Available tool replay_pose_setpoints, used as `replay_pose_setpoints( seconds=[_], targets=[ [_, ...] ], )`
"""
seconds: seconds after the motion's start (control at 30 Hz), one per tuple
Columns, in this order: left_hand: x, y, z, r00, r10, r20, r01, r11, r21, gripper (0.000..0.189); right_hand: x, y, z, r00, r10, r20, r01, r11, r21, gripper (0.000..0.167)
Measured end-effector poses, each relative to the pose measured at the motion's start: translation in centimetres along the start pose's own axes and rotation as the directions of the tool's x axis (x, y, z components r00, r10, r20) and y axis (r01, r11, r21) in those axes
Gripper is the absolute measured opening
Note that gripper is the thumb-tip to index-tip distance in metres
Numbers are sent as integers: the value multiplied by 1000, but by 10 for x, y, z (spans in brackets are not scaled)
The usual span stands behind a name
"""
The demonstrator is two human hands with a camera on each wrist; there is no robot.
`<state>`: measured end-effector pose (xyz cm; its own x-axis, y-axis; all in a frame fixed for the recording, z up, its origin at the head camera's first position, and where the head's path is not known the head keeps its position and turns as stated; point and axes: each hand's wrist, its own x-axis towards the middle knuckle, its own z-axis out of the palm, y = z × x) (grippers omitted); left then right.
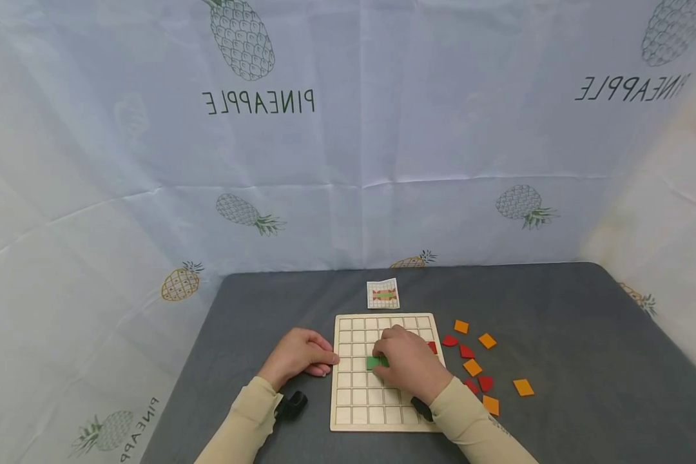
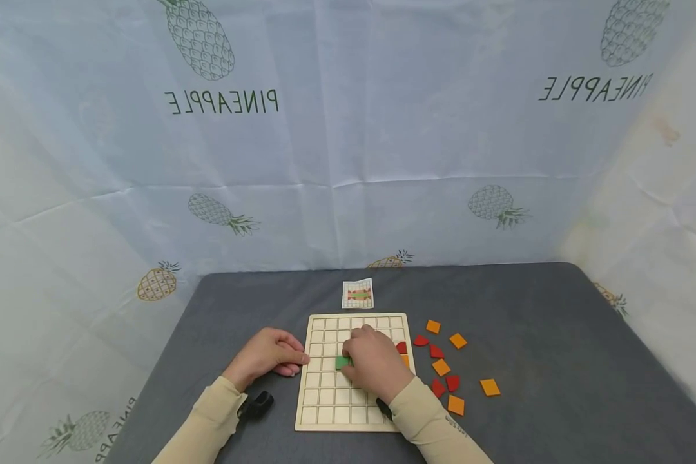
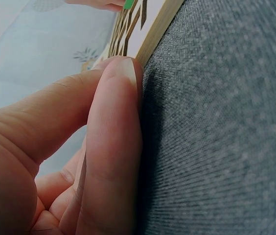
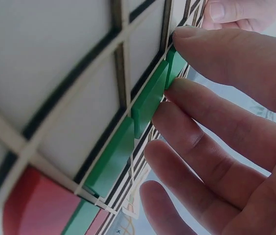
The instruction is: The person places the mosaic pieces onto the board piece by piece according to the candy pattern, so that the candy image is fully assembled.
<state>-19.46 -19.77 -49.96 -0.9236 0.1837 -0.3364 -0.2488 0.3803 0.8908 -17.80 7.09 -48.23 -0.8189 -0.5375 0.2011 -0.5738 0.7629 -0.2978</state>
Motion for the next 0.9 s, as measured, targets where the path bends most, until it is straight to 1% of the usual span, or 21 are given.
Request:
replay_pose_setpoints(
  seconds=[0.53, 0.63, 0.77, 0.9],
  targets=[
    [0, 2, -1, 1000, -5, 1, 5, 1000, 12, 33, 0, 4, -3, 999, -17, -31, 17, 1000, -8, 12],
    [0, 2, -1, 1000, -5, -3, 5, 1000, 14, 33, -1, 4, -5, 1000, -7, -30, 7, 1000, 0, 11],
    [0, 0, -1, 1000, -2, 1, 2, 1000, 16, 33, -11, 10, -14, 1000, 24, -16, -24, 999, 27, 11],
    [0, -1, 0, 1000, -3, 1, 3, 1000, 19, 34, -31, 23, -31, 999, 51, 6, -51, 998, 36, 15]
  ],
)
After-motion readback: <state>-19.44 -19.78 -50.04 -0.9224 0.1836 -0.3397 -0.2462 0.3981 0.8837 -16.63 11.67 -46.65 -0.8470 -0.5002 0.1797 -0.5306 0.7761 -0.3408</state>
